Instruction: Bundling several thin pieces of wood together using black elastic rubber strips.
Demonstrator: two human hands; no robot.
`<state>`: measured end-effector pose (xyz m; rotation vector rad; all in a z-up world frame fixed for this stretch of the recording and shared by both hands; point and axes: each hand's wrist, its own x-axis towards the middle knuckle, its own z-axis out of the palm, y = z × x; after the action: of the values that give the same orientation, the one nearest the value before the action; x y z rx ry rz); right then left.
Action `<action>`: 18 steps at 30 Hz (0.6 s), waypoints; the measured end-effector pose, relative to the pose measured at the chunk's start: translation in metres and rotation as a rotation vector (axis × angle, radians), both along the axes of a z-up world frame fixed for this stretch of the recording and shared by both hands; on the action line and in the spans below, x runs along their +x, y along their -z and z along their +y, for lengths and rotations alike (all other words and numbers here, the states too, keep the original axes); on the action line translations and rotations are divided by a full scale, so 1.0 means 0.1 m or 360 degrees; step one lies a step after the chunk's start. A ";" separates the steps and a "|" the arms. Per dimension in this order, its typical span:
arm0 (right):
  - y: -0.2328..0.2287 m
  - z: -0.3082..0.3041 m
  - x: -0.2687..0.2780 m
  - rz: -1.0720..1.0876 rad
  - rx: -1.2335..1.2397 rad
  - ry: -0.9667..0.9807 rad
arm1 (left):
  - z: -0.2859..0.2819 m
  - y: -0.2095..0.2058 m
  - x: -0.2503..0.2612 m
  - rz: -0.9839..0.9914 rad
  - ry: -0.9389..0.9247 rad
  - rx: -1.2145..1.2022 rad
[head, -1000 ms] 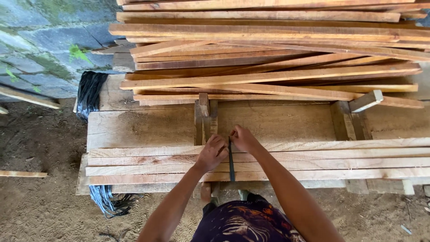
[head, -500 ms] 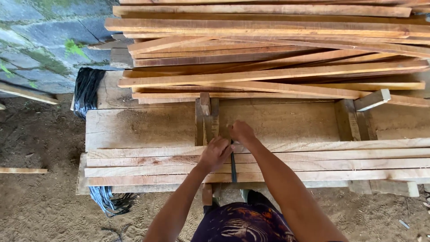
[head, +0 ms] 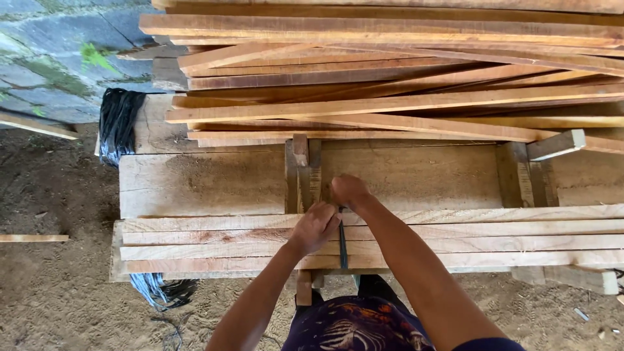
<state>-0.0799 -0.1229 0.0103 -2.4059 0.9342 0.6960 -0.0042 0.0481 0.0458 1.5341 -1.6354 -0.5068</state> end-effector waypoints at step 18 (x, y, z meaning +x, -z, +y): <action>-0.32 0.59 -0.73 -0.0682 -0.0919 0.0432 | 0.19 -0.32 0.01 0.0445 -0.0527 -0.0081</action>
<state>-0.1530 -0.0638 0.0420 -2.6574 1.3631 -0.2244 -0.0033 0.0672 0.0780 1.5773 -1.1468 -0.4695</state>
